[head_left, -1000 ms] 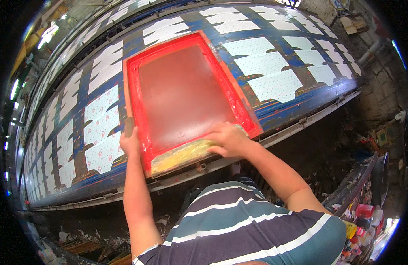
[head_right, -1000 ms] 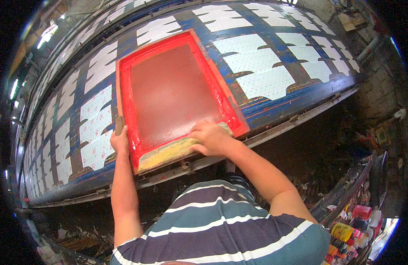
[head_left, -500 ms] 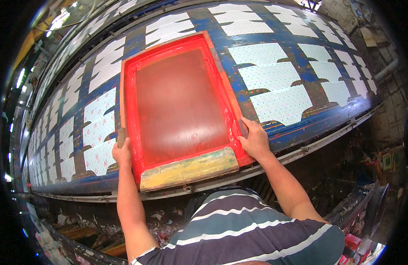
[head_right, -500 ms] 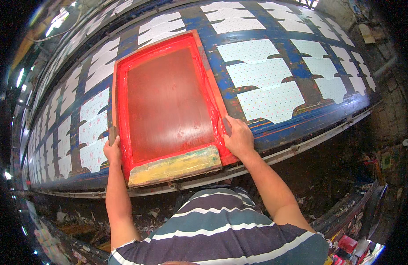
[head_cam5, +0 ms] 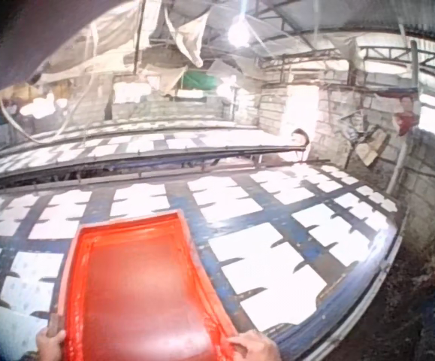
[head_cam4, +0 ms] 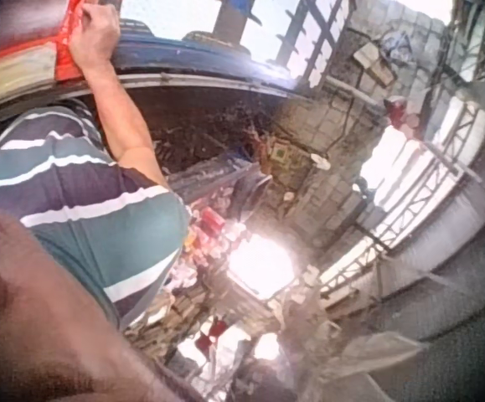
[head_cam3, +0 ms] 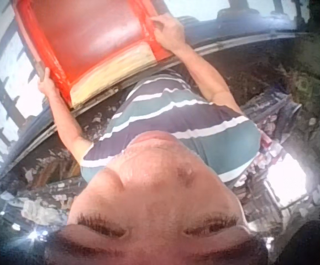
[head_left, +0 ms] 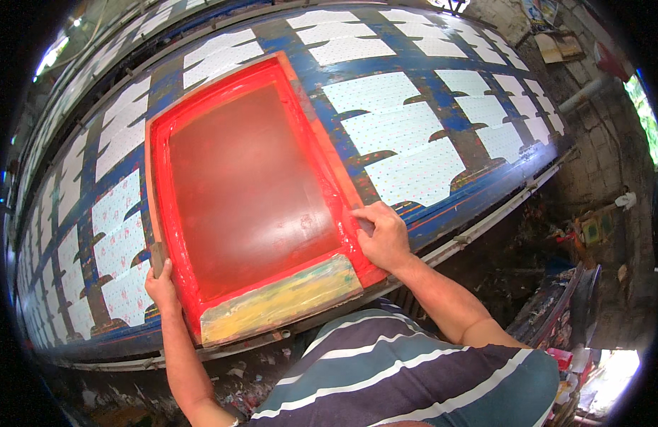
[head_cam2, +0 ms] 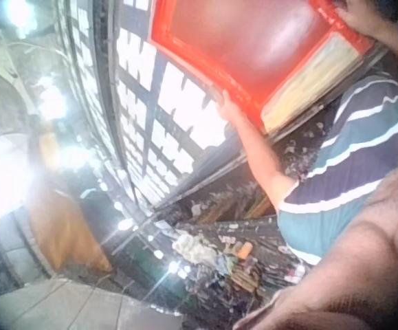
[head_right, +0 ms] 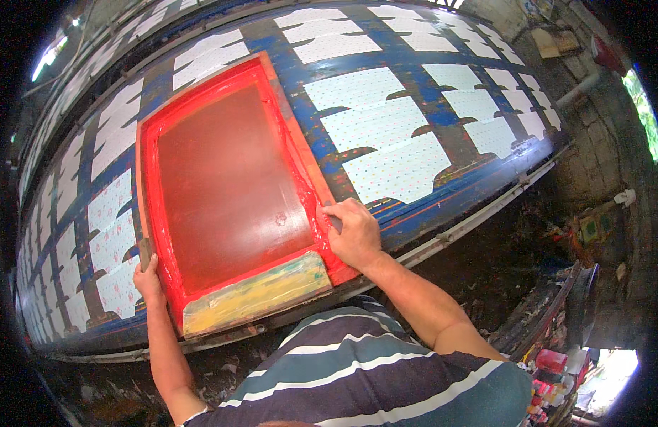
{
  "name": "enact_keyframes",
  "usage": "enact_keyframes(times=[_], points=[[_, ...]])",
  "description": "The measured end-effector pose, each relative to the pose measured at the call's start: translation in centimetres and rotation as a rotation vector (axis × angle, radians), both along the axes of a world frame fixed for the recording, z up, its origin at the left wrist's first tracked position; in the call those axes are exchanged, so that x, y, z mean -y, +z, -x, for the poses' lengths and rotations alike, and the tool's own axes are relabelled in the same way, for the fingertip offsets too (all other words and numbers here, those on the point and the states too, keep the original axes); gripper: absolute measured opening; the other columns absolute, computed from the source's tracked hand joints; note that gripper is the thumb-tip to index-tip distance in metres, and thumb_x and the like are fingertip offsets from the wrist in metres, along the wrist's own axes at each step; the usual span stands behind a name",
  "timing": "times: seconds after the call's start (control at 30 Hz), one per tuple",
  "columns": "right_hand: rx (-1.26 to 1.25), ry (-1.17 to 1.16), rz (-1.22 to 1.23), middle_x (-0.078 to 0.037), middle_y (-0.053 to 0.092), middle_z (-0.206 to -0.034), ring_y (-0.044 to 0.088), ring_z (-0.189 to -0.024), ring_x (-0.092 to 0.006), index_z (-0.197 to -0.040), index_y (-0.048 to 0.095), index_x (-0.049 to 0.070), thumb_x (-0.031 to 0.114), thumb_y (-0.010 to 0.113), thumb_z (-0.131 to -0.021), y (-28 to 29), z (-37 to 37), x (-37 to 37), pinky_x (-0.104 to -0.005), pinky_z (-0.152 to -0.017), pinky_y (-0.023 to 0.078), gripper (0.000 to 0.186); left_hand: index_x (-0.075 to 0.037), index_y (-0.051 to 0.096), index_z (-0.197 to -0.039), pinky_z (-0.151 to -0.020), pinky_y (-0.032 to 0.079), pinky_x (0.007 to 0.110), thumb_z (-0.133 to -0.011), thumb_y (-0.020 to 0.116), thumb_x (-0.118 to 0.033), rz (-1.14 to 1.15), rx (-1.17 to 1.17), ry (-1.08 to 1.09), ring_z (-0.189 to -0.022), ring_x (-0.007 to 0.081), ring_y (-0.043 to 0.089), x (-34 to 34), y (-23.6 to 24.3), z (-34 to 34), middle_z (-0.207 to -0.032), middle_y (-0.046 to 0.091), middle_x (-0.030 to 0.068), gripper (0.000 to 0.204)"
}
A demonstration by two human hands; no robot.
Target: The person uses a squeegee to pull red ink across a screen-printing frame, repeatedly applying ink to white paper shapes arranged on a long table. The person moves along the table to cover multiple shapes in sequence.
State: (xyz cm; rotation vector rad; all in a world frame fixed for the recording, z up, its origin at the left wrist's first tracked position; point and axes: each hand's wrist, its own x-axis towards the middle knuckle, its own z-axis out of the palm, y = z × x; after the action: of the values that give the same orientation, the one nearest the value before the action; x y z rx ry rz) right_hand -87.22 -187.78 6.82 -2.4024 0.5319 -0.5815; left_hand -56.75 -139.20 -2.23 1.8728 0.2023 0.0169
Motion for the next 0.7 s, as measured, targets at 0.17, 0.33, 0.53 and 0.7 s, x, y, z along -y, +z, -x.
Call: enact_keyframes(times=[0.17,0.33,0.53,0.7], points=[[0.046,0.040,0.030,-0.015,0.077,-0.107,0.074,-0.105,-0.0399,-0.113,0.084,0.010,0.001,0.076,-0.083,1.6,0.3,3.3,-0.0500,-0.093,0.061,0.031,0.001,0.082,-0.116,-0.084,0.058,0.033,-0.100,0.087,-0.013,0.106,-0.007,-0.004,-0.088,0.0126,0.072,2.3,2.1,0.2,-0.105,0.081,0.0044,0.022],[-0.021,-0.076,-0.034,-0.015,0.077,-0.109,0.075,-0.105,-0.0398,-0.110,0.085,0.012,0.001,0.074,-0.085,0.9,2.3,10.8,-0.0491,-0.091,0.061,0.030,0.002,0.081,-0.118,-0.083,0.058,0.033,-0.098,0.089,-0.010,0.055,0.063,0.004,-0.087,0.0131,0.073,10.5,3.4,3.0,-0.106,0.082,0.0054,0.025],[-0.042,-0.153,-0.049,-0.016,0.076,-0.108,0.075,-0.103,-0.0399,-0.110,0.085,0.013,-0.001,0.072,-0.085,-0.7,7.2,22.8,-0.0488,-0.090,0.061,0.032,0.001,0.080,-0.116,-0.080,0.058,0.033,-0.095,0.090,-0.010,-0.004,0.089,0.046,-0.086,0.0138,0.073,24.4,3.6,8.9,-0.102,0.082,0.0053,0.025],[-0.073,-0.238,-0.083,-0.015,0.074,-0.105,0.075,-0.100,-0.0384,-0.110,0.085,0.012,-0.007,0.071,-0.081,-2.5,12.2,32.2,-0.0470,-0.087,0.061,0.037,0.000,0.079,-0.112,-0.080,0.058,0.032,-0.094,0.091,-0.012,0.106,0.129,0.001,-0.084,0.0124,0.071,34.8,2.9,14.8,-0.100,0.080,0.0047,0.024]])
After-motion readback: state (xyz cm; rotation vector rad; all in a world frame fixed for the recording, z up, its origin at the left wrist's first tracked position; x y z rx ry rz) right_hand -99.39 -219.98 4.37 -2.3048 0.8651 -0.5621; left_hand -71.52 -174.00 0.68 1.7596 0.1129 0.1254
